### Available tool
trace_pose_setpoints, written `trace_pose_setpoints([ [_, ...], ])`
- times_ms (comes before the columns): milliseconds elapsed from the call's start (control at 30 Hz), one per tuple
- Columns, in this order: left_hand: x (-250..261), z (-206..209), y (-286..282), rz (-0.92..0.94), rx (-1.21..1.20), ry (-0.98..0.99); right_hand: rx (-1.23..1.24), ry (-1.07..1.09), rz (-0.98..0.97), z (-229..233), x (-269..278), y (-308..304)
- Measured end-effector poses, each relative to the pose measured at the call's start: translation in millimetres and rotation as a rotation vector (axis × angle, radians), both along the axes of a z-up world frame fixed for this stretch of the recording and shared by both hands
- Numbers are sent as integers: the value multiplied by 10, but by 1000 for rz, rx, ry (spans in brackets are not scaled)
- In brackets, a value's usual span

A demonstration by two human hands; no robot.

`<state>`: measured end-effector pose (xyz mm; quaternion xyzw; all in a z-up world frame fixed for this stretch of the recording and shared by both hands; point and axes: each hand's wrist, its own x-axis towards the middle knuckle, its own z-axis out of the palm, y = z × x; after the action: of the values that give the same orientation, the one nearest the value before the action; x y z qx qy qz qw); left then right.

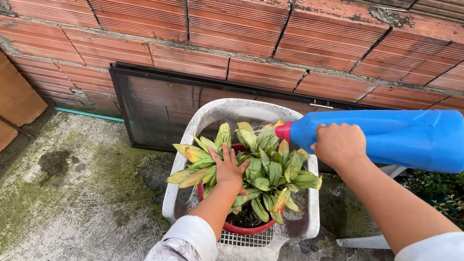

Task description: Watering a potted plant using a large blue plastic bottle.

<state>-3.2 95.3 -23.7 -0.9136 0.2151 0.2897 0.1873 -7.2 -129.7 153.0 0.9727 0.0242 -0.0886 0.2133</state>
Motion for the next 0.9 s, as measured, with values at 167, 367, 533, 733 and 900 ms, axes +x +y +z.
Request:
trace_pose_setpoints([
  [167, 19, 10, -40, -9, 13, 3, -57, -13, -17, 6, -100, -227],
  [367, 27, 32, -87, -30, 33, -5, -79, -11, -43, 82, -248, -439],
  [533, 57, 30, -47, -34, 8, -30, -76, 21, -21, 249, -468, -242],
  [733, 55, -57, 78, 4, -77, -65, 21, 67, 126, 198, -650, 28],
  [900, 42, -53, 213, -48, -170, -139, 125, 21, 32, 338, -672, 221],
])
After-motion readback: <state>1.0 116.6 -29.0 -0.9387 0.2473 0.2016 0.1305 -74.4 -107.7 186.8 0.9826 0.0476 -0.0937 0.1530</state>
